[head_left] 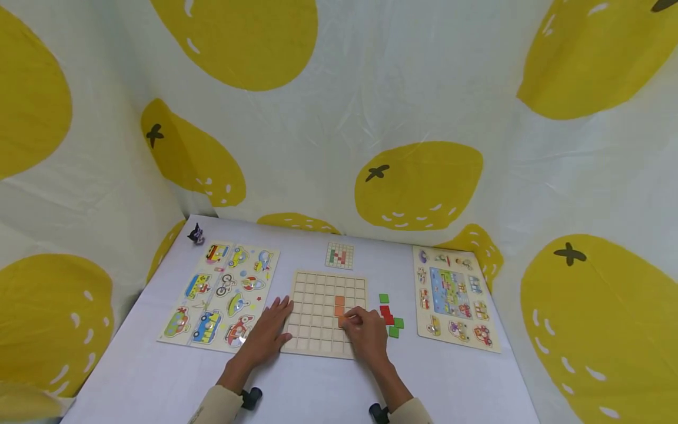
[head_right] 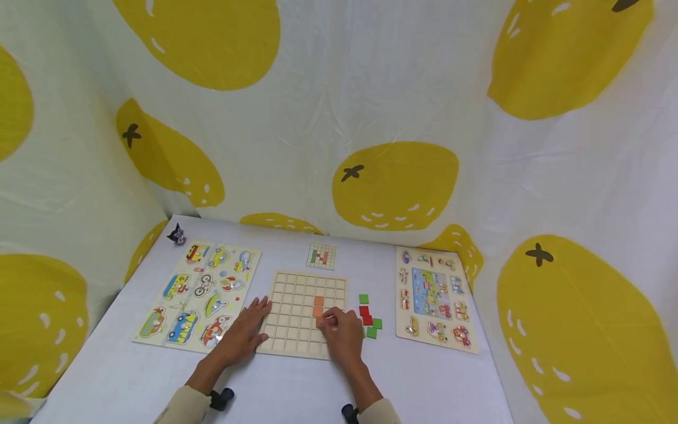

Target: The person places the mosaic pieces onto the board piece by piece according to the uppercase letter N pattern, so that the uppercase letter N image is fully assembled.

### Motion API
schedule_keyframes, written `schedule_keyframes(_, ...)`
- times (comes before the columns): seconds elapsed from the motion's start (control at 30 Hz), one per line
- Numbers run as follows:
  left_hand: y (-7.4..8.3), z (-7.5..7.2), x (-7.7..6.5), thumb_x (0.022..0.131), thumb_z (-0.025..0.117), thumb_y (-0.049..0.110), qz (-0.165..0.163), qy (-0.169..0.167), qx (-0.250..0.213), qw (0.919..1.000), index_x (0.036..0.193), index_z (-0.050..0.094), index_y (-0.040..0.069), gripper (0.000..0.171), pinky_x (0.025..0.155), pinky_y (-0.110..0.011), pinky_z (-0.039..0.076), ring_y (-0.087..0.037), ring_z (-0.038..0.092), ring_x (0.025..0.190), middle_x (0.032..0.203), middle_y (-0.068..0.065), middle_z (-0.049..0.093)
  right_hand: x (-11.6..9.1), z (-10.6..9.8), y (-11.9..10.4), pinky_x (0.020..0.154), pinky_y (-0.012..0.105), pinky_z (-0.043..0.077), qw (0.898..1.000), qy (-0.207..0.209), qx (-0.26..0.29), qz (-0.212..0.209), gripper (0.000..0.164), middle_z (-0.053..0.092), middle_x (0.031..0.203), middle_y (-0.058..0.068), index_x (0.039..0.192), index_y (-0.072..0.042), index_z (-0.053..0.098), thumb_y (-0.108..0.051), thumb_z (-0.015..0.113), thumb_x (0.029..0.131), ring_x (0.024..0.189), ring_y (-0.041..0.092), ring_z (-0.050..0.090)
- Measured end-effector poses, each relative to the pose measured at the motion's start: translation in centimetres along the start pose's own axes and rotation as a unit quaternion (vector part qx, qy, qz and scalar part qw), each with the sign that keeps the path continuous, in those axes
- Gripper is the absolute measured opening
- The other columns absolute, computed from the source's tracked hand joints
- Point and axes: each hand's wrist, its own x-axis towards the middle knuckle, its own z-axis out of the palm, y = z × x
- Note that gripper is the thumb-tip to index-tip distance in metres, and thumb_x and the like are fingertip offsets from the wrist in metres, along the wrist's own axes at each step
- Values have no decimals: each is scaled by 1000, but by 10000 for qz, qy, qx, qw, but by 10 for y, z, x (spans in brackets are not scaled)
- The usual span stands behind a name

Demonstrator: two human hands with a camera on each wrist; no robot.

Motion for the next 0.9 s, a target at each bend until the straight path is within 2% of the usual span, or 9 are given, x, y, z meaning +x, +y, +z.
schedule_keyframes(0.2,2,-1,0,97,76,15,-22,11,1,10000,167,34,8,81,135,-58,20,-36,21,166,176,-11,29,0,7,-6,63,24,38,9999,101,-67,113,12,71,75,-12,95,-23,81,-20,89,87,76,9,50)
schedule_keyframes(0.5,1,-1,-1,97,76,14,-53,1,-17,10000,166,35,8,81,135,-58,20,-36,20,166,176,-11,29,2,11,-5,66,25,38,9996,-9,-157,217,12,65,69,-15,92,-23,82,-17,89,85,77,8,51)
schedule_keyframes(0.77,2,1,-1,97,76,14,-10,38,-2,10000,166,35,7,81,135,-58,20,-37,21,166,176,-11,29,2,4,-2,66,26,38,9997,-20,167,190,15,69,73,-13,94,-22,81,-20,91,84,79,10,52)
schedule_keyframes(0.9,4,0,-2,97,76,13,-32,68,13,10000,166,35,7,81,135,-58,20,-37,21,165,176,-11,30,6,-2,9,69,26,44,9991,140,373,176,16,71,77,-14,95,-24,80,-19,91,84,83,9,58)
